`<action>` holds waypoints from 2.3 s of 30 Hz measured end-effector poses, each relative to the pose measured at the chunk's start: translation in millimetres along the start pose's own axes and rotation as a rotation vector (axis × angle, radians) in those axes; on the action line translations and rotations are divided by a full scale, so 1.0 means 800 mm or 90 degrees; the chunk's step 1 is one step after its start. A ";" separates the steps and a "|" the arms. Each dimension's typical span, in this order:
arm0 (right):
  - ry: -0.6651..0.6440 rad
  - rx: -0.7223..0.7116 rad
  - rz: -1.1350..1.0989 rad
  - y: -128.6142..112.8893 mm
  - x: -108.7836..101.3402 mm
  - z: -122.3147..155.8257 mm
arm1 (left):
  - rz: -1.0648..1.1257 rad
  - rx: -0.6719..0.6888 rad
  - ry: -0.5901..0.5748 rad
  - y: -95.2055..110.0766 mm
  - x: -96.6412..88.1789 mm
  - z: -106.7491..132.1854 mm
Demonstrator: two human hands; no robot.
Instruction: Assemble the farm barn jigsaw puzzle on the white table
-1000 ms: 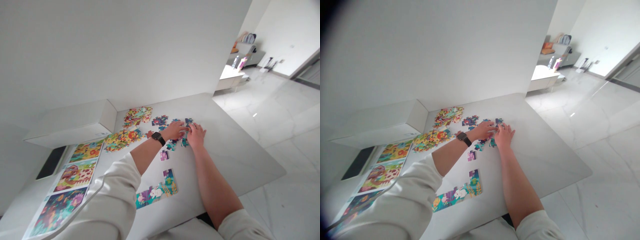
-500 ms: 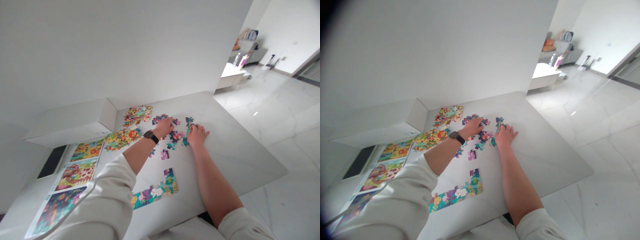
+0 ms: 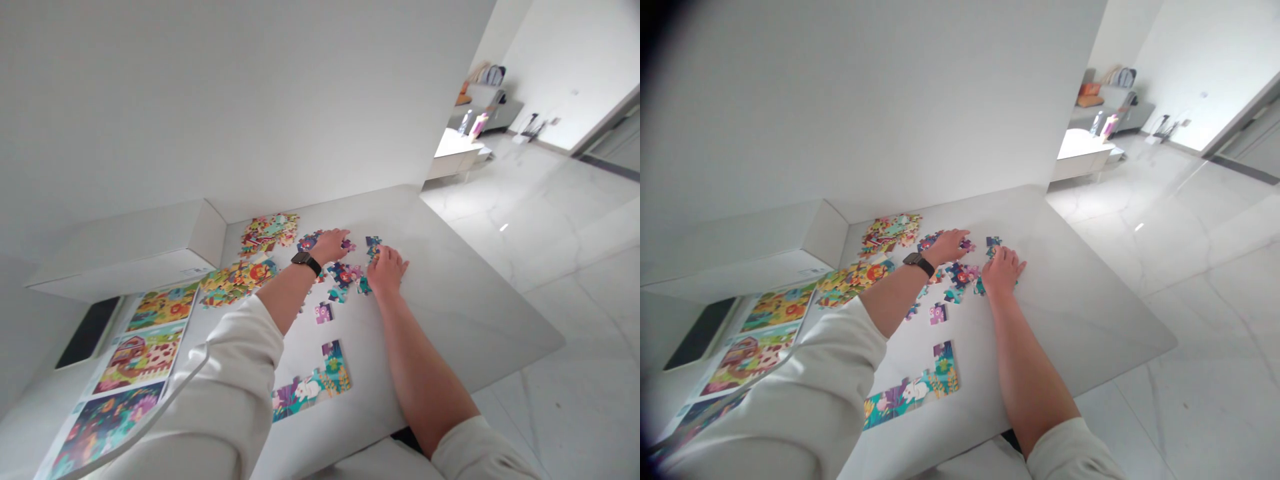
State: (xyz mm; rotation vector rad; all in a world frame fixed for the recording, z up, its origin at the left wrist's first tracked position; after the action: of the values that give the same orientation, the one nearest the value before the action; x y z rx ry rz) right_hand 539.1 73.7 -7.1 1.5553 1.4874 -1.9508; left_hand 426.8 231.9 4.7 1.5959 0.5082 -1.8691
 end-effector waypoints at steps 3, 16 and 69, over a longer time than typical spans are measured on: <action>0.003 0.006 -0.018 0.003 -0.001 -0.002 | -0.013 0.005 -0.036 0.001 -0.005 -0.011; 0.054 -0.079 -0.048 -0.014 -0.008 0.001 | 0.211 -0.017 0.036 -0.008 -0.042 0.026; -0.600 -0.325 -0.286 -0.083 0.069 0.142 | 0.330 0.032 0.191 0.027 0.058 0.346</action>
State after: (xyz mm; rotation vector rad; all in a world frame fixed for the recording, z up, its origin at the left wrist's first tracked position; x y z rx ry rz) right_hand 403.1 33.6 -25.5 0.0290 1.7046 -1.8391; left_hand 233.6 27.1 16.1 1.8399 0.1440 -1.2764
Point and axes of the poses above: each hand's wrist, its own z-axis away from the middle knuckle, its own x-axis out of the palm, y = z × x, the point moved 10 cm from there along -z, towards the middle knuckle, and after that the axes turned 9 degrees about -y, right-handed, at the moved point
